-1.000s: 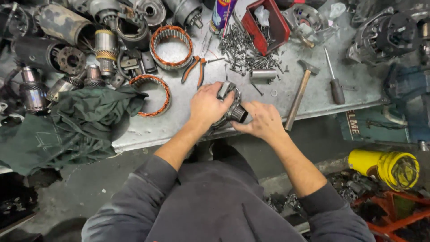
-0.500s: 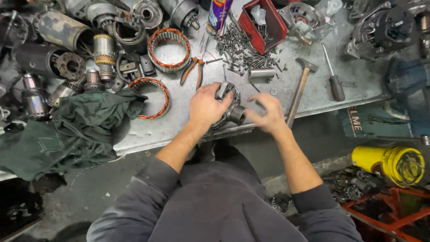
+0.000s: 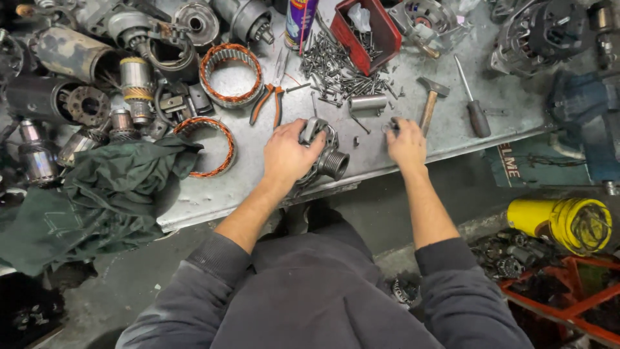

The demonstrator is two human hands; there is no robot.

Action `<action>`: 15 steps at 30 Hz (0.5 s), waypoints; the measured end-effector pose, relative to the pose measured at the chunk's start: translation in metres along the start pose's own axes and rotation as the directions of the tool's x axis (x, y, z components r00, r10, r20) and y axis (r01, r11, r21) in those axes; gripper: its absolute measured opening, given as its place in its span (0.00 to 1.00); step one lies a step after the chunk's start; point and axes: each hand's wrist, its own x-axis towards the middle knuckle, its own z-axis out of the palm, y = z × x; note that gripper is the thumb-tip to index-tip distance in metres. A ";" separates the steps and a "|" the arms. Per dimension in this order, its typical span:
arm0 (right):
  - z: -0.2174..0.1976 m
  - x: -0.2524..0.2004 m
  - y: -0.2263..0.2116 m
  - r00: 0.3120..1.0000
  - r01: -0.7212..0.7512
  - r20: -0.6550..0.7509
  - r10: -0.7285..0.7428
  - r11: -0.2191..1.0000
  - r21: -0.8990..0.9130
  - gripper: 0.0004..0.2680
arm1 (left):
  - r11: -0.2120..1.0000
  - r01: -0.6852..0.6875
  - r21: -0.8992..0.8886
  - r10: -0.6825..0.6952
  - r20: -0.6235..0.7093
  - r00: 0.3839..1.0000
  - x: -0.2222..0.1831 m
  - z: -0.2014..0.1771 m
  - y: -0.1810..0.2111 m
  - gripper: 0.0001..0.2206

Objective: Assembling an alternator by fitting the rotor into the housing and installing internal components.

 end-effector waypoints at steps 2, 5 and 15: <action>0.001 0.005 0.003 0.998 0.007 0.064 -0.005 0.999 -0.033 0.12 | 1.000 0.007 0.008 -0.007 0.001 1.000 0.001 0.001 -0.001 0.22; 0.007 0.010 0.007 0.997 0.080 0.009 -0.079 0.996 -0.050 0.12 | 1.000 -0.003 0.027 0.003 -0.025 1.000 0.000 0.000 -0.003 0.23; -0.054 -0.056 -0.071 0.960 -0.105 0.263 -0.096 0.750 0.653 0.07 | 1.000 0.023 -0.005 -0.024 -0.004 1.000 0.000 -0.008 0.005 0.21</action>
